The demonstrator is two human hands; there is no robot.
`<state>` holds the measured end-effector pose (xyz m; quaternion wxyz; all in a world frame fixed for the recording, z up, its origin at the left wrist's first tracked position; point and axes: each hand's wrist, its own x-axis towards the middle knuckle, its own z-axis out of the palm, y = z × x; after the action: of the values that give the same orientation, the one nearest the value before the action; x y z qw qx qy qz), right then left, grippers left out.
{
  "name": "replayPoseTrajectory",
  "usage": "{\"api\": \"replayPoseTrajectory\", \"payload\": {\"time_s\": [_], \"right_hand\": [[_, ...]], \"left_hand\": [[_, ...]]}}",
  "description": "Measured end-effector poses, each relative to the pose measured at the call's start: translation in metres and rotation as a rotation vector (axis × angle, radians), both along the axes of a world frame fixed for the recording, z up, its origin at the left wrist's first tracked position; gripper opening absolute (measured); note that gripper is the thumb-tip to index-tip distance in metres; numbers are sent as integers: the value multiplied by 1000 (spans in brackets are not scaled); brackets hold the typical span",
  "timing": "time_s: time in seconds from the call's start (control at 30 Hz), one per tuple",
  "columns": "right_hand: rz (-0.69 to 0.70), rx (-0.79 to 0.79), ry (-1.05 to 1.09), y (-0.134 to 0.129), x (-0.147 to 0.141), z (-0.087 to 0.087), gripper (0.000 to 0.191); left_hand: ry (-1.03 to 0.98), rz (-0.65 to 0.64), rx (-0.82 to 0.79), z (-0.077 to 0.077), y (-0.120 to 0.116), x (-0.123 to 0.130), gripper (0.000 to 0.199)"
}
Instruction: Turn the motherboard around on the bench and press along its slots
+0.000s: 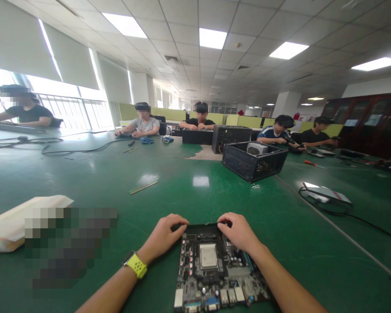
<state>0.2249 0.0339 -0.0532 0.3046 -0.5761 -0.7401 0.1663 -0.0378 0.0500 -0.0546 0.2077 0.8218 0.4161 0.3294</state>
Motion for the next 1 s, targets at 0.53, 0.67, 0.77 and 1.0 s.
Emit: {"api": "replayPoseTrajectory", "payload": {"time_s": [0.53,0.67,0.77,1.0], "right_hand": [[74,132,6,-39,-31,35,14],[297,182,-182,-76,-74,29,26],[399,151,-457,-88,-101,5,44],[464,43,-597,-86,-106,-6,33]], "left_hand": [[-66,121,96,1,3,-2,20],[-123,186,162,1,4,-3,22],[-126,195,170,1,3,-3,22],[-115,192,142,-1,4,-4,22]]}}
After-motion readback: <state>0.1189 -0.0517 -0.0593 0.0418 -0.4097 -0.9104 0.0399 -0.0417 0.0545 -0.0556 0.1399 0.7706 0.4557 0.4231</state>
